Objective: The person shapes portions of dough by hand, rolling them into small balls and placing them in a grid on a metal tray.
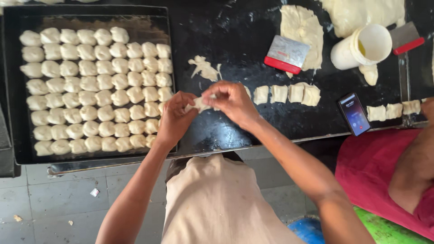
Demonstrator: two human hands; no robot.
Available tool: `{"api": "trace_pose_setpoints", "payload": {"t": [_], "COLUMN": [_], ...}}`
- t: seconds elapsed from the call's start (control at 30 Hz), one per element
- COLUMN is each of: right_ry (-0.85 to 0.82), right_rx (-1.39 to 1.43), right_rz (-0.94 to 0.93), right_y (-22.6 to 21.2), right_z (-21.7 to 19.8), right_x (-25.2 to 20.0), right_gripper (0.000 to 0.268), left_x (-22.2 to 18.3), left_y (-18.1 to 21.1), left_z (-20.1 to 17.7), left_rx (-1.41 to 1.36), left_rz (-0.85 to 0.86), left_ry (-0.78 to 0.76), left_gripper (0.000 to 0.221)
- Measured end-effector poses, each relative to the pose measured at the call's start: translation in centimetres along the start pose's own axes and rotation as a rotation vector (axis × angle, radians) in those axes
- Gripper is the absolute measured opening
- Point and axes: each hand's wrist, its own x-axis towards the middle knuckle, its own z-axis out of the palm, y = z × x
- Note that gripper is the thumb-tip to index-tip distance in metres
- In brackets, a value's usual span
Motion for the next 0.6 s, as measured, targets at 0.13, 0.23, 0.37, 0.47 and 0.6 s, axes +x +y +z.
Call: {"api": "trace_pose_setpoints", "payload": {"t": [0.13,0.23,0.37,0.47,0.6], "right_ry": [-0.347,-0.013,0.034,0.049,0.357], "right_rx": [0.647,0.567,0.294,0.201,-0.349], "right_rz": [0.049,0.216,0.119,-0.047,-0.548], "right_y": [-0.8,1.5,2.3,1.1,-2.2], "right_z": [0.7,2.8,5.9,8.9,11.0], "right_x": [-1.1,-0.9,1.9,1.9,3.1], "right_gripper": [0.017,0.047,0.061,0.032,0.019], "left_x": [2.8,1.9,1.4,-0.4,0.9], "left_y": [-1.9,-1.8,0.6,1.5,2.5], "left_z": [-3.8,-6.9,-8.5,-8.8,-10.9], "left_rx": [0.013,-0.485,-0.4,-0.094,0.076], "left_rz": [-0.231,-0.236,-0.181,-0.109,0.083], "left_ry": [0.281,0.137,-0.051,-0.123,-0.139], "left_gripper": [0.011,0.027,0.035,0.024,0.018]}}
